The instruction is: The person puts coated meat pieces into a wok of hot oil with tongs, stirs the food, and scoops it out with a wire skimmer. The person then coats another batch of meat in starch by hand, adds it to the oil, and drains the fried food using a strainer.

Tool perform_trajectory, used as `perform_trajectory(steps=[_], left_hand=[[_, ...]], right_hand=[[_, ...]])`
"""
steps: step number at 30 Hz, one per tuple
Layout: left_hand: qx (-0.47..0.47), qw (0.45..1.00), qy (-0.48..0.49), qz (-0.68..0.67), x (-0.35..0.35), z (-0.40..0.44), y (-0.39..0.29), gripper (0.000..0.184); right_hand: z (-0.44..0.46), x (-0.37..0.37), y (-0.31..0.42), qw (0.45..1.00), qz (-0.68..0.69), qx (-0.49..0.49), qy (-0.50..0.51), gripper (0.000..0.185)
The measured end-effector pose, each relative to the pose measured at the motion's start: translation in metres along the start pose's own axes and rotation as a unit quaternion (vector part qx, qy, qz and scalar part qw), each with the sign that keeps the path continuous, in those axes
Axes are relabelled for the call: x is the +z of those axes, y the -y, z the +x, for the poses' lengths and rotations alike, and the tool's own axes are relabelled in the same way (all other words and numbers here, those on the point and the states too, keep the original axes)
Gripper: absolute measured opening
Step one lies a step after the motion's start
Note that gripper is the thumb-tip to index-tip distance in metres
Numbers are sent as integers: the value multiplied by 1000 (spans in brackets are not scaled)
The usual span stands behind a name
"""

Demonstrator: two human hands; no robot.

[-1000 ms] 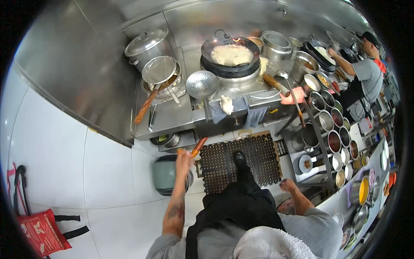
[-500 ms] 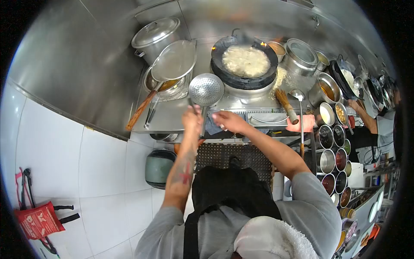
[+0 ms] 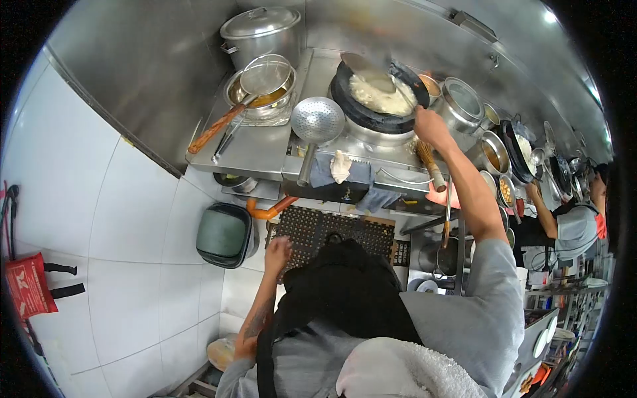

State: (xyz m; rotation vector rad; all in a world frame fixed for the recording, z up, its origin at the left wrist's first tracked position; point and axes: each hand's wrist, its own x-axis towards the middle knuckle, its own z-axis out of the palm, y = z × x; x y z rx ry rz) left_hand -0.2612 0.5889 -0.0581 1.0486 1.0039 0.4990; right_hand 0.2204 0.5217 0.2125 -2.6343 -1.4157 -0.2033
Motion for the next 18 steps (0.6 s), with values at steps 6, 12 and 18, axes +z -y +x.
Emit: perform_trajectory(steps=[6,12,18], left_hand=[[155,747,111,637,-168,-19,225,27],[-117,910,18,397,-207,-85,247,23],[-279,946,-150,69,-187,-104,230,21]], right_hand=[[12,13,-15,995,9,83,60,27],[-36,-11,-5,978,53,198,-43,35],[52,51,-58,981,-91,36,166,21]])
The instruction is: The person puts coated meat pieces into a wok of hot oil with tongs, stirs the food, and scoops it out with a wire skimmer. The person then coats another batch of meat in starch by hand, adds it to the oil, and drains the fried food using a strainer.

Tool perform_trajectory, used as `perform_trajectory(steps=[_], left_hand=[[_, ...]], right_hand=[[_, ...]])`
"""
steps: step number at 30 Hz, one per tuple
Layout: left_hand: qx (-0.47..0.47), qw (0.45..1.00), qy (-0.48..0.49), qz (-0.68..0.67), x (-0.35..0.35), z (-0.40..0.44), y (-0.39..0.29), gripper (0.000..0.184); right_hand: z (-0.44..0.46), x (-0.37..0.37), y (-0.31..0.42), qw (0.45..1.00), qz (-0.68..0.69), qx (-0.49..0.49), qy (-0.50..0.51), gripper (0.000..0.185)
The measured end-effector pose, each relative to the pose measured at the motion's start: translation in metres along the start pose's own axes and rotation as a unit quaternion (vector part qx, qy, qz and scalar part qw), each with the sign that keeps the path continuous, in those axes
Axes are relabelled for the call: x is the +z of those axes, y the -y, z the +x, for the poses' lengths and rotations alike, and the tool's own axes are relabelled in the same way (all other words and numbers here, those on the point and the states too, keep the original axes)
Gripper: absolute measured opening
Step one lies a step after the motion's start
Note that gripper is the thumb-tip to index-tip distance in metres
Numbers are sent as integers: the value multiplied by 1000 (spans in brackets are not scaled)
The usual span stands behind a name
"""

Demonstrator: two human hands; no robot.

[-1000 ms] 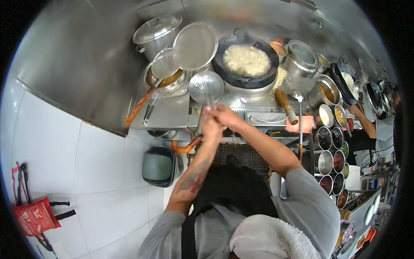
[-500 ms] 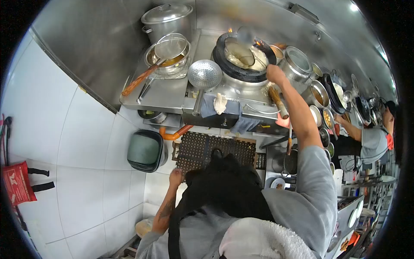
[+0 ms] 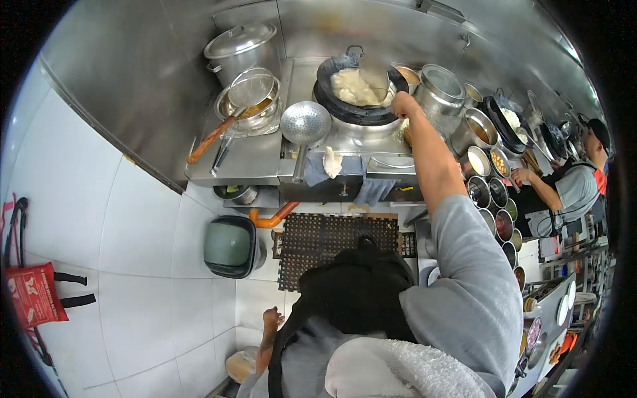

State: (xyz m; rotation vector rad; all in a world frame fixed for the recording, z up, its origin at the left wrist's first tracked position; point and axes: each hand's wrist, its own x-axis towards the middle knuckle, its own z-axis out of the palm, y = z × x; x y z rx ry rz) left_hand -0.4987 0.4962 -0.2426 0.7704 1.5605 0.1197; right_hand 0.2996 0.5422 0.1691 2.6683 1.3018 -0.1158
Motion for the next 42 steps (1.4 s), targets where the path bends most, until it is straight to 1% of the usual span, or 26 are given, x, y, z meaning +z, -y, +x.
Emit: perform_trajectory(steps=[1,2,3,5,6,8,9,10,11,13,15,17,19,22,23,25,26,28,29,31,32,34,35,39,41,42], left_hand=[[-3,1000,-3,-8,3,-4,-2,21],[-6,1000,-7,-19,5,-7,-3,20],[-8,1000,-9,-26,8,-10,-6,20],[-16,999,-12,-43,17,-13,-9,20],[-22,998,-14,-49,22,-14,-10,20],[-34,997,-18,-62,34,-19,-13,21],[-40,997,-17,-66,42,-22,-14,21],[-46,996,-18,-75,52,-25,-16,21],[-49,995,-19,-84,63,-29,-22,22],[-48,993,-18,-106,87,-32,-35,23],[-21,992,-16,-122,120,-39,-56,24],[49,994,-23,-96,151,-52,-75,24],[116,991,-23,-64,181,-69,-88,24],[192,978,24,-79,203,-85,-79,25],[179,981,3,-68,213,-95,-73,25],[152,986,-23,-68,217,-105,-47,27],[102,991,-80,-15,224,-115,-43,30],[73,991,-105,34,220,-127,-17,33],[75,991,-106,34,213,-126,-3,33],[90,991,-78,63,189,-108,32,34],[99,990,-63,79,177,-97,44,34],[114,988,-38,101,163,-87,48,35],[122,986,-29,107,162,-85,44,35],[52,993,-104,-20,167,-110,-12,34],[60,993,-89,-52,168,-107,-17,33],[62,993,-78,-60,168,-103,-15,33]], right_hand=[[23,10,-17,992,-73,-64,81,22],[17,2,-19,992,-71,-65,80,22],[4,-12,-19,999,26,19,4,21],[-11,-14,-17,948,200,176,-174,21],[-13,-11,-19,948,204,177,-171,21],[-17,-8,-33,972,127,66,-184,22],[-13,12,-32,927,127,70,-346,22],[0,12,-44,985,120,32,-123,22],[7,14,-56,982,187,11,-26,22],[15,24,-83,965,251,-13,75,22],[8,20,-112,974,221,20,-48,22],[3,8,-132,971,216,31,-94,22],[4,-11,-153,976,182,53,-110,20],[35,-3,-184,978,194,71,-7,22],[44,9,-192,935,339,96,47,19],[46,31,-196,791,579,138,139,16],[49,46,-200,792,579,136,141,16],[55,83,-209,680,675,115,261,14],[55,94,-203,680,676,114,261,14],[40,108,-187,600,747,62,280,9],[24,107,-174,599,748,62,277,9],[-11,91,-145,554,811,95,166,12],[-11,94,-145,572,794,63,195,18],[-32,83,-136,594,787,46,160,28],[-43,62,-124,685,723,61,65,36],[-49,52,-117,688,720,62,62,36]])
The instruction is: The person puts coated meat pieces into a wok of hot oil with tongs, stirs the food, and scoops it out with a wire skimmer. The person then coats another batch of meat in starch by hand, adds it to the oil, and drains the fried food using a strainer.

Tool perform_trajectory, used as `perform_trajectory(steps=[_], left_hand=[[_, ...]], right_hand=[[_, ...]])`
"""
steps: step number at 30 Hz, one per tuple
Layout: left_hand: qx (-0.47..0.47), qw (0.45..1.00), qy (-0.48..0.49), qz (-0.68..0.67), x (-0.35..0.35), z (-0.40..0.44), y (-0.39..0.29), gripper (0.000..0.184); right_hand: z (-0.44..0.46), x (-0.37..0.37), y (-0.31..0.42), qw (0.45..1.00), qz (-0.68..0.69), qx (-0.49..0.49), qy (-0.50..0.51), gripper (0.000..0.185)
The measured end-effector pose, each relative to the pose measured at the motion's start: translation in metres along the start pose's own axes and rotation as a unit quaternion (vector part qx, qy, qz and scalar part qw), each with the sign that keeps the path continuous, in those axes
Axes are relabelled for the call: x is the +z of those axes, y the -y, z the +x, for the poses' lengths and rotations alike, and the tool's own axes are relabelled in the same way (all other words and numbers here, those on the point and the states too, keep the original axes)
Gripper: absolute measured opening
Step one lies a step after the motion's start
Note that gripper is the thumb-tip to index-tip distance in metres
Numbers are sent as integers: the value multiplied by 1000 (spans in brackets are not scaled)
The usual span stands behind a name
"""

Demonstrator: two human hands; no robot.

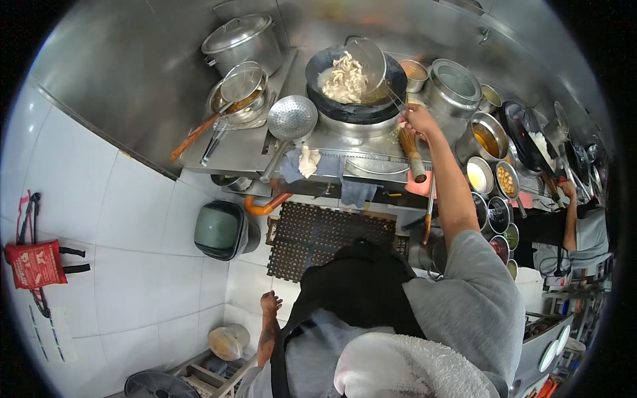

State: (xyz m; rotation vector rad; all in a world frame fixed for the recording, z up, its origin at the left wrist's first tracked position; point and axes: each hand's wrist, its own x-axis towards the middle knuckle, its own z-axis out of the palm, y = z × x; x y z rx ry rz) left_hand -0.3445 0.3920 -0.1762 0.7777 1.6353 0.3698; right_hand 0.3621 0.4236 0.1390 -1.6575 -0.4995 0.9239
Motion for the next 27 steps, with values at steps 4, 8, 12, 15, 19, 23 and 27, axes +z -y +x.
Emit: perform_trajectory(steps=[4,8,12,15,19,23,27], left_hand=[[-15,999,34,-6,-3,16,13,32],[-33,998,56,7,-15,35,28,31],[-46,997,59,15,-25,46,33,30],[-47,998,46,18,-33,47,34,30],[-42,999,29,17,-35,45,39,29],[86,970,66,216,-37,52,68,28],[401,719,26,567,-23,36,61,29]], right_hand=[[-38,39,34,969,-205,-99,-92,43],[-2,41,7,987,-121,-44,-99,39],[19,35,20,951,-275,-85,-117,14],[26,19,35,976,-180,-8,-124,14],[72,-37,38,910,-383,-17,-155,16],[98,-55,27,843,-521,-30,-127,16],[133,-30,-24,991,30,129,1,18]])
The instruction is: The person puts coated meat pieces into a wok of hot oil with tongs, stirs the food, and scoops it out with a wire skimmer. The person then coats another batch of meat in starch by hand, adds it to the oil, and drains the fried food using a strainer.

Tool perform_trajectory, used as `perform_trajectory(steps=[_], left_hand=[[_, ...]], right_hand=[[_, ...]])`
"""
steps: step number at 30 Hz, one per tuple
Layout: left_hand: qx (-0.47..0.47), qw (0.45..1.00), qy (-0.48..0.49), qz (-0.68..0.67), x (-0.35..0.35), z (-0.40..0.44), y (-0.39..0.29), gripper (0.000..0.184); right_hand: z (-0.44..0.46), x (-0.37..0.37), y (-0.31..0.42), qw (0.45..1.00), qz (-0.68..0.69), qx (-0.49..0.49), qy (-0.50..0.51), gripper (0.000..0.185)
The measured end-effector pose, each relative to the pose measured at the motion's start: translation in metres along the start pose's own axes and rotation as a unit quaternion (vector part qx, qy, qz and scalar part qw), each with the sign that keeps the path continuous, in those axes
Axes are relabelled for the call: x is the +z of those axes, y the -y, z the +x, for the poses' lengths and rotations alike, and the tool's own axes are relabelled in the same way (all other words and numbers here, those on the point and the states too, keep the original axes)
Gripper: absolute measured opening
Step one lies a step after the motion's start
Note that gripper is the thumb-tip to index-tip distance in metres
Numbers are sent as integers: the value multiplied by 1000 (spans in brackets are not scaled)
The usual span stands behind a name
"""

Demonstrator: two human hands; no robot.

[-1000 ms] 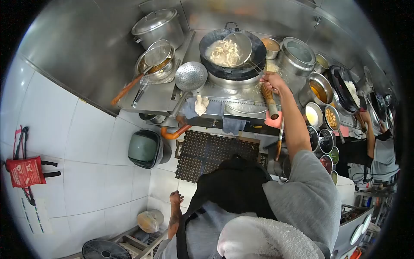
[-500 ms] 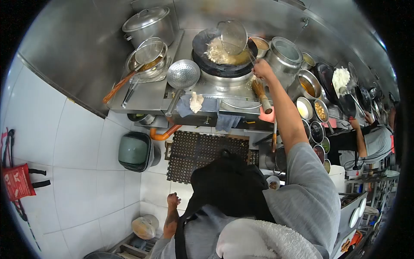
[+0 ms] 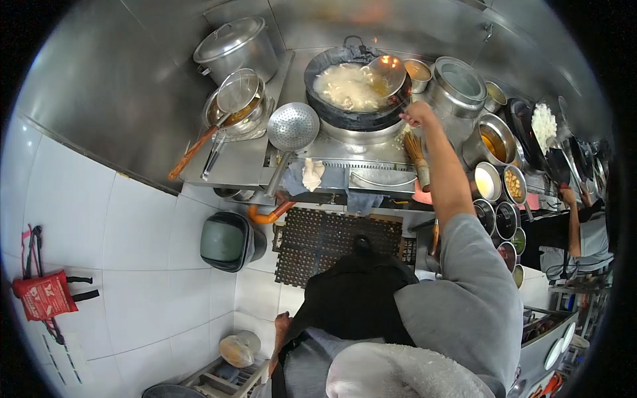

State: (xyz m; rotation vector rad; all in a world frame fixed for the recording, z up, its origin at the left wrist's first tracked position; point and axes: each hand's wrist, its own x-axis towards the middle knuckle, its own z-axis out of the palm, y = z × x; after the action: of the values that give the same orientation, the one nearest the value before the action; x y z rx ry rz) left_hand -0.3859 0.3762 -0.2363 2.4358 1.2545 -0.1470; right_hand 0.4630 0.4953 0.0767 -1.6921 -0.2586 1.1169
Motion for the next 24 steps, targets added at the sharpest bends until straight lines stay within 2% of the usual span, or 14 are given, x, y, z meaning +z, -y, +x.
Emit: perform_trajectory(steps=[1,2,3,4,5,7,9,11,15,17,19,21,22,24], left_hand=[[-1,1000,-1,3,7,-1,1,29],[-153,975,37,-157,8,-1,-1,32],[-296,900,72,-311,7,3,-3,35],[32,997,56,-33,-6,11,-3,36],[-110,971,104,-183,-2,12,-4,35],[-421,769,28,-481,-2,18,-14,34],[-423,752,34,-505,-7,25,-14,33],[-443,670,-19,-596,-6,35,-14,35],[-423,669,20,-610,-17,48,-14,33],[-427,684,49,-590,-20,52,-13,34],[-439,698,65,-561,-23,54,-11,35],[-432,706,64,-557,-25,56,-9,36],[-430,711,59,-554,-26,58,-9,36],[-428,712,62,-554,-26,61,-6,36]], right_hand=[[-3,12,-5,1000,3,0,2,18],[5,19,-16,999,21,3,48,14],[11,25,-21,995,39,4,95,13],[9,31,-23,995,39,4,96,13],[3,38,-26,990,97,-28,101,13],[-16,45,-33,981,155,-56,104,15],[-36,43,-34,984,149,-71,64,23],[-59,33,-34,987,102,-70,104,26],[-110,25,-31,989,109,-86,41,15],[-122,27,-20,991,-18,-121,-53,8],[-124,31,-5,987,-8,-136,-91,15],[-123,23,10,935,-261,-154,-184,31],[-119,17,15,935,-259,-153,-190,31],[-107,3,17,936,-262,-146,-184,47]])
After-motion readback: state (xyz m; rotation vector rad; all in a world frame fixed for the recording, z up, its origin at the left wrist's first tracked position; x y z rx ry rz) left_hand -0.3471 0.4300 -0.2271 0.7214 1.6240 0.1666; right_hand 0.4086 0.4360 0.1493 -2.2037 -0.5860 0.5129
